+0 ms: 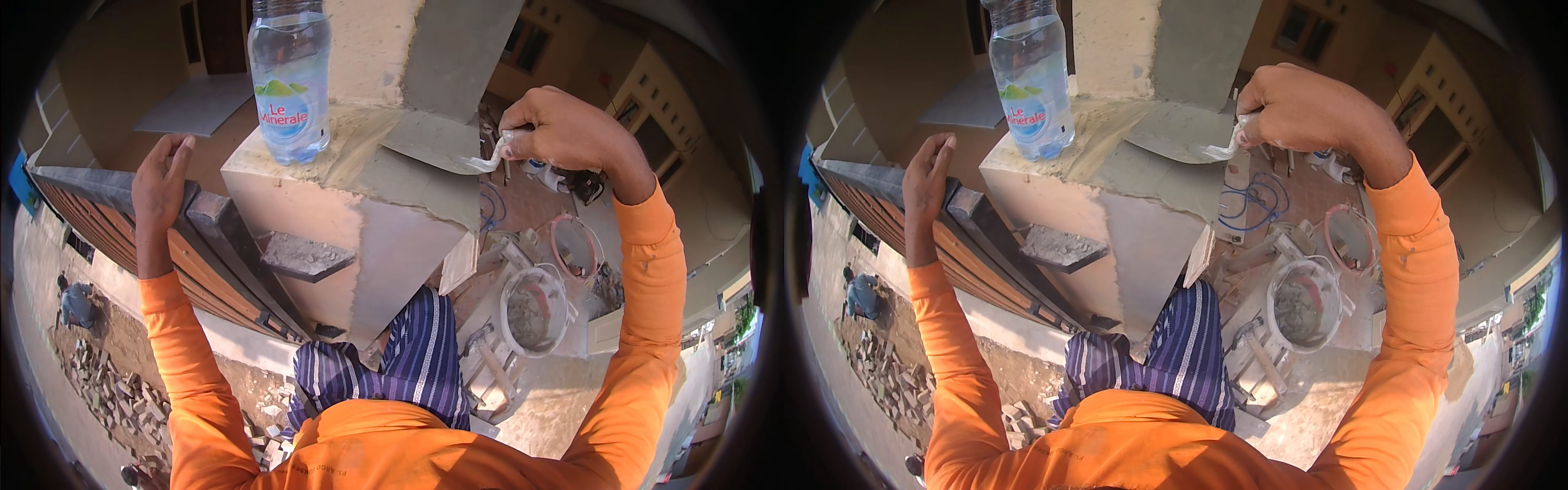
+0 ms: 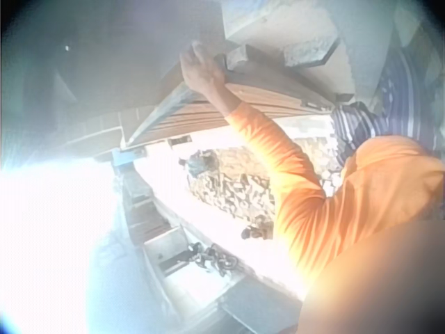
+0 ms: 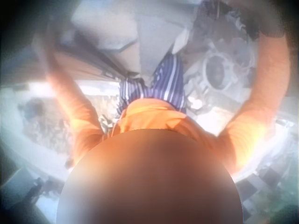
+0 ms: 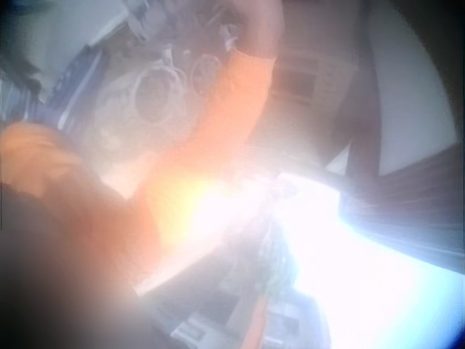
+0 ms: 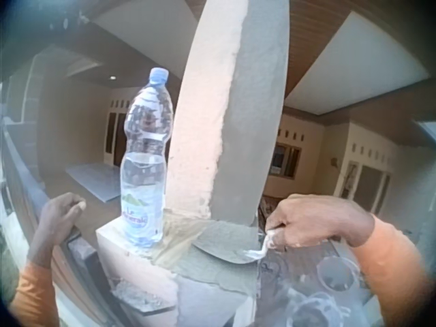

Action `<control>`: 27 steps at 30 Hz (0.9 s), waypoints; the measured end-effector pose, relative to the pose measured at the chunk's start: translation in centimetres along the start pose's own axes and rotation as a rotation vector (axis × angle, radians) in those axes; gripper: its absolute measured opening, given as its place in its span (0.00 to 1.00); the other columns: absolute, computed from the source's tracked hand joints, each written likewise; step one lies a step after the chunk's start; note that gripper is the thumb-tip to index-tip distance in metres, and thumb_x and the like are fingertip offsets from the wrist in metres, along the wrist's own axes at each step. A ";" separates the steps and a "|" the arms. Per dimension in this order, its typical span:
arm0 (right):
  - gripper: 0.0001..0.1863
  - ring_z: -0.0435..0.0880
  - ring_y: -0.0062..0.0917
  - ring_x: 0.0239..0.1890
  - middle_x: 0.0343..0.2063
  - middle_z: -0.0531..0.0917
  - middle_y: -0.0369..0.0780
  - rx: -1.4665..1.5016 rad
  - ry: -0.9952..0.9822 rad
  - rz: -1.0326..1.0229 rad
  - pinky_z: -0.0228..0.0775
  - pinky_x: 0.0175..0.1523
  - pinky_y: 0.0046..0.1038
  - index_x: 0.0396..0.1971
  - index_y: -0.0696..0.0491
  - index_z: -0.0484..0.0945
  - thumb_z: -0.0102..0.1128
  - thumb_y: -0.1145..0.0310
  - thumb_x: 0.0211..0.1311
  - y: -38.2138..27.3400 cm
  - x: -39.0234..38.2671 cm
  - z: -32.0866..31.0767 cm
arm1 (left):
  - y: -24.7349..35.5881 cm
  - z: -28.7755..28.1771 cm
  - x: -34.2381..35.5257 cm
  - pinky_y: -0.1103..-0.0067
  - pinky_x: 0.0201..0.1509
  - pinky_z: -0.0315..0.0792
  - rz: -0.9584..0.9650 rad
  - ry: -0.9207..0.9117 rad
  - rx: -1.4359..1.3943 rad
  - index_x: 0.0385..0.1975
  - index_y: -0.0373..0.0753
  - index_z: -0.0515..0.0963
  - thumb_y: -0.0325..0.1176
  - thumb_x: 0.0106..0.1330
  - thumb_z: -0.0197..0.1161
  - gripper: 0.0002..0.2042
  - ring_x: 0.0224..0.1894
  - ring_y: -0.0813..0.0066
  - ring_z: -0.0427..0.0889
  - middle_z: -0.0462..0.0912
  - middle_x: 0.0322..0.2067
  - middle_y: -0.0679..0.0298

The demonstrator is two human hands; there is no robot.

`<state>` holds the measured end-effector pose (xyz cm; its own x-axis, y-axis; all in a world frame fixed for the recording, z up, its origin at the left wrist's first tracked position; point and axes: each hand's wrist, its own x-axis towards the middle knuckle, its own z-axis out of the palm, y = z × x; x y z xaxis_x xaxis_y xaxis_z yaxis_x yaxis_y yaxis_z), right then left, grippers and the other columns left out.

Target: The person uses a hammer to tap a metal straightedge against a concrete pillar, then applies and smooths cement with a trowel. The person repeatedly scoops cement from a bucket and spreads it along the pillar's edge to create a smooth finish.

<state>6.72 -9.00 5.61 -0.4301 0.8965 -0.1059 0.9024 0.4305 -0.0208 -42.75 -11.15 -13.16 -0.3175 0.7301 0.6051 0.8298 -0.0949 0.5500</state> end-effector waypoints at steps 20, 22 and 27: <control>0.18 0.82 0.41 0.27 0.25 0.84 0.52 0.027 -0.055 -0.117 0.74 0.37 0.42 0.39 0.65 0.89 0.71 0.63 0.61 -2.6 -2.0 -1.0 | -0.1 0.0 0.0 0.70 0.65 0.77 -0.012 0.009 0.011 0.57 0.43 0.88 0.55 0.80 0.63 0.22 0.56 0.60 0.89 0.92 0.51 0.57; 0.18 0.80 0.40 0.26 0.23 0.83 0.51 0.039 -0.040 -0.071 0.73 0.37 0.42 0.39 0.66 0.89 0.71 0.63 0.60 -1.6 -1.7 -1.1 | 0.0 0.0 0.0 0.69 0.65 0.77 -0.011 0.006 0.018 0.58 0.43 0.88 0.55 0.81 0.62 0.22 0.56 0.60 0.89 0.92 0.51 0.57; 0.16 0.77 0.37 0.24 0.20 0.80 0.48 -0.156 0.083 0.136 0.71 0.35 0.39 0.41 0.64 0.90 0.71 0.65 0.61 0.7 2.0 -0.4 | 0.1 0.2 0.1 0.69 0.65 0.77 -0.004 0.006 -0.004 0.58 0.44 0.88 0.55 0.81 0.62 0.22 0.57 0.59 0.90 0.92 0.51 0.57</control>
<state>6.43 -6.88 5.77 -0.3113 0.9502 -0.0146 0.9398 0.3101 0.1433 -42.60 -11.00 -13.16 -0.3236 0.7268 0.6058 0.8263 -0.0948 0.5551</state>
